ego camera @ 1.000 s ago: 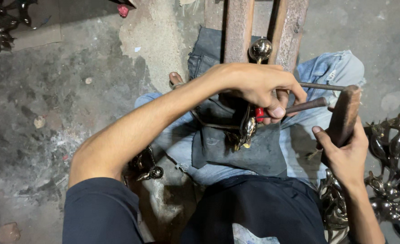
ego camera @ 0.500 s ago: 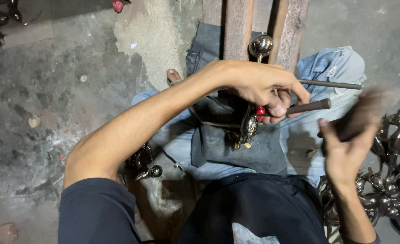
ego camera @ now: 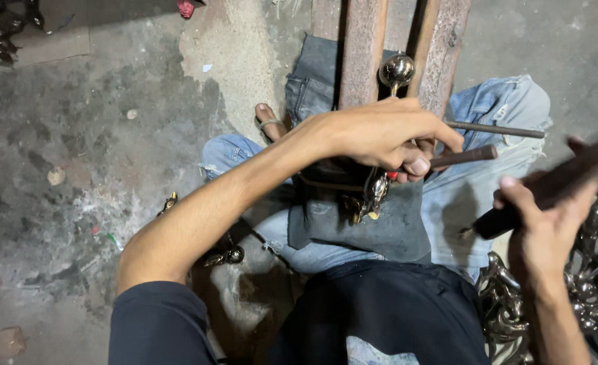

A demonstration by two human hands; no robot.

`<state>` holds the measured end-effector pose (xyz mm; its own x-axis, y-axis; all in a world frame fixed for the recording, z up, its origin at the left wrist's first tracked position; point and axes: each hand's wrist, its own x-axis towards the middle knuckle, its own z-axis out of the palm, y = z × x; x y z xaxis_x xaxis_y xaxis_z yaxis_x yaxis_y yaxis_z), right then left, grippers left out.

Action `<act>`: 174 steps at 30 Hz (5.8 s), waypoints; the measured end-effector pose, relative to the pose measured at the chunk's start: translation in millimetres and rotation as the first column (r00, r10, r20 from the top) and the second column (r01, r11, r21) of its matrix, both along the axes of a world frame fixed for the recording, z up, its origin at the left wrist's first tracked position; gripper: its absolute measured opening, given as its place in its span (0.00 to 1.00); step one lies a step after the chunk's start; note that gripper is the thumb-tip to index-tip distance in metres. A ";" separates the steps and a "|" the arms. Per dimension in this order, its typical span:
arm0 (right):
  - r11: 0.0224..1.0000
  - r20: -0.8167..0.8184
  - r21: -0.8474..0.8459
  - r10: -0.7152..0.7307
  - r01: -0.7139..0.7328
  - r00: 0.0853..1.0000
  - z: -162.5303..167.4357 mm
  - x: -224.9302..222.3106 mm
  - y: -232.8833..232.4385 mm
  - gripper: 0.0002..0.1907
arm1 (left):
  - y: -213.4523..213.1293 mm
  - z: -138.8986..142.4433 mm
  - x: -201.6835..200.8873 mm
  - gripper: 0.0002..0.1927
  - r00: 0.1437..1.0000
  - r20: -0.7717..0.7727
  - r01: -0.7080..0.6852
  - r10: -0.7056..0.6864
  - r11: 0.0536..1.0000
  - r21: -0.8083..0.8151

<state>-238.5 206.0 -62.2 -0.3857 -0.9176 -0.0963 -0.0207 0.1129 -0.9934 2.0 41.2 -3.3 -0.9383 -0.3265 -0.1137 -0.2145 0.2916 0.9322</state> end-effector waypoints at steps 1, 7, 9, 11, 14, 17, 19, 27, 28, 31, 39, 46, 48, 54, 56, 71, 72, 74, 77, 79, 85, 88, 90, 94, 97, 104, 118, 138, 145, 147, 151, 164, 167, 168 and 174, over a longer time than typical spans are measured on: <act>0.990 -0.251 -0.047 0.115 -0.130 0.961 7.9 2.7 -3.7 0.36 | 2.2 0.3 0.5 0.24 0.999 0.047 0.002 -0.001 1.000 -0.018; 0.978 -0.380 -0.069 0.157 -0.197 0.911 21.9 3.0 -18.4 0.34 | 9.5 7.4 3.2 0.25 0.984 0.125 -0.114 0.125 0.989 -0.092; 0.907 -0.656 -0.037 0.295 -0.419 0.695 16.4 -3.0 -23.7 0.34 | 11.5 9.1 5.0 0.26 0.980 0.122 -0.141 0.159 0.979 -0.144; 0.966 -0.554 0.005 0.217 -0.258 0.803 11.4 -9.8 -33.1 0.26 | 13.4 10.4 9.0 0.25 0.971 0.079 -0.214 0.227 0.967 -0.141; 0.945 -0.721 -0.145 0.103 -0.294 0.686 13.9 -18.3 -49.4 0.29 | 20.1 10.5 12.6 0.25 0.939 0.117 -0.311 0.324 0.944 -0.112; 0.884 -0.695 0.041 0.360 -0.466 0.622 28.8 -22.6 -59.7 0.32 | 23.7 10.0 12.2 0.25 0.911 0.141 -0.378 0.388 0.921 -0.098; 0.879 -0.524 0.102 0.446 -0.466 0.726 36.3 -21.5 -62.7 0.32 | 29.9 9.2 13.1 0.24 0.904 0.111 -0.402 0.412 0.910 -0.105; 0.866 -0.683 0.129 0.431 -0.483 0.591 23.9 -43.5 -87.5 0.20 | 38.4 9.4 18.9 0.24 0.845 0.042 -0.531 0.533 0.846 -0.036; 0.855 -0.693 0.091 0.423 -0.511 0.584 22.5 -44.6 -92.3 0.20 | 39.1 9.9 19.6 0.24 0.837 0.013 -0.546 0.547 0.836 -0.062; 0.757 -0.747 0.259 0.551 -0.600 0.372 30.8 -43.1 -111.7 0.28 | 41.9 10.4 20.9 0.23 0.813 -0.020 -0.581 0.582 0.807 -0.109; 0.573 -0.636 0.722 0.770 -0.386 -0.046 56.5 -23.1 -142.4 0.34 | 52.4 11.3 25.4 0.17 0.763 -0.046 -0.643 0.644 0.752 -0.145; 0.568 -0.808 0.171 0.548 -0.805 0.215 36.0 -29.1 -168.7 0.30 | 59.5 9.6 27.4 0.17 0.693 -0.081 -0.721 0.717 0.688 -0.085; 0.558 -0.779 0.490 0.625 -0.670 -0.050 37.5 -27.3 -172.3 0.31 | 61.9 9.2 27.3 0.15 0.683 -0.033 -0.730 0.730 0.680 -0.070; 0.491 -0.574 0.770 0.811 -0.409 -0.108 45.8 -26.5 -171.8 0.33 | 65.1 11.4 28.7 0.12 0.671 -0.086 -0.741 0.737 0.669 -0.052; 0.622 -0.711 0.303 0.652 -0.722 0.264 43.9 -29.8 -175.6 0.22 | 66.3 13.2 30.0 0.14 0.668 -0.097 -0.744 0.738 0.664 -0.073; 0.546 -0.831 0.310 0.553 -0.778 0.056 70.7 -19.6 -176.1 0.37 | 70.2 20.7 31.5 0.12 0.643 -0.107 -0.765 0.758 0.630 -0.130; 0.554 -0.848 0.070 0.471 -0.830 0.242 73.0 -18.3 -175.8 0.34 | 70.0 20.9 31.2 0.13 0.636 -0.128 -0.769 0.761 0.614 -0.176; 0.743 -0.507 -0.119 0.525 -0.659 0.684 72.9 -15.4 -172.8 0.32 | 69.1 21.9 32.2 0.13 0.637 -0.124 -0.771 0.761 0.628 -0.107; 0.613 -0.623 0.495 0.744 -0.615 0.240 69.4 -16.9 -165.6 0.32 | 70.4 22.1 31.3 0.13 0.666 -0.089 -0.746 0.740 0.658 -0.103; 0.579 -0.667 0.574 0.741 -0.579 0.079 65.4 -19.9 -161.5 0.28 | 72.2 22.0 31.9 0.14 0.661 -0.085 -0.749 0.746 0.647 -0.145; 0.667 -0.885 0.175 0.428 -0.724 0.181 58.6 -25.1 -154.4 0.21 | 68.0 21.4 30.2 0.15 0.648 -0.117 -0.761 0.753 0.633 -0.143; 0.701 -0.715 -0.012 0.493 -0.713 0.497 58.9 -19.2 -143.6 0.32 | 70.1 22.0 29.5 0.14 0.675 -0.090 -0.737 0.732 0.663 -0.130; 0.913 -0.325 -0.097 0.347 -0.396 0.880 59.9 -12.5 -134.7 0.29 | 70.6 23.6 33.0 0.15 0.667 -0.108 -0.744 0.738 0.651 -0.148; 0.644 -0.633 0.432 0.715 -0.632 0.296 61.0 -1.9 -113.5 0.29 | 75.6 22.7 40.8 0.12 0.649 -0.143 -0.757 0.747 0.654 -0.021; 0.778 -0.551 0.141 0.575 -0.612 0.604 49.8 8.0 -85.1 0.35 | 88.2 14.2 58.0 0.11 0.489 -0.269 -0.837 0.830 0.533 0.124; 0.796 -0.508 -0.172 0.432 -0.580 0.745 -23.3 58.6 -10.7 0.25 | 144.3 -31.1 76.6 0.04 0.393 -0.381 -0.862 0.837 0.480 0.163; 0.880 -0.592 -0.029 0.367 -0.474 0.717 -31.3 71.4 -13.9 0.23 | 179.4 -48.2 47.2 0.26 0.407 -0.243 -0.885 0.880 0.315 -0.342; 0.692 -0.433 -0.465 0.366 -0.552 0.824 13.4 88.0 -1.4 0.27 | 166.3 -34.7 37.0 0.25 0.408 -0.636 -0.900 0.655 0.171 -0.401; 0.802 -0.521 -0.372 0.235 -0.467 0.820 11.1 80.8 -7.6 0.27 | 164.6 -44.9 32.9 0.26 0.360 -0.610 -0.917 0.706 0.147 -0.371; 0.801 -0.549 -0.374 0.215 -0.467 0.808 12.4 77.2 -9.8 0.27 | 165.3 -45.4 32.8 0.26 0.345 -0.610 -0.919 0.713 0.124 -0.375; 0.785 -0.503 -0.360 0.291 -0.504 0.813 16.6 60.9 -10.0 0.26 | 166.5 -44.5 32.3 0.26 0.343 -0.619 -0.922 0.707 0.129 -0.364; 0.794 -0.745 0.599 0.600 -0.103 0.292 -38.3 -52.7 39.0 0.33 | 170.5 -47.1 21.3 0.22 0.274 -0.634 -0.948 0.723 0.091 -0.306; 0.808 -0.736 0.582 0.573 -0.095 0.361 -45.6 -58.6 6.9 0.26 | 170.2 -48.2 18.5 0.23 0.276 -0.658 -0.951 0.701 0.099 -0.293; 0.881 -0.850 0.463 0.473 -0.101 0.230 -49.4 -57.7 -6.5 0.23 | 171.0 -48.5 18.1 0.24 0.277 -0.646 -0.953 0.712 0.116 -0.282; 0.435 -0.741 0.595 0.623 -0.676 -0.250 -111.8 -7.1 -121.1 0.11 | 168.7 -48.6 18.5 0.26 0.297 -0.651 -0.953 0.699 0.170 -0.252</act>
<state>-245.6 84.9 -174.0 0.6502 -0.7022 -0.2902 -0.7596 -0.6091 -0.2280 20.5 209.9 -51.9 0.0402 -0.7899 0.6119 -0.4026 0.5477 0.7335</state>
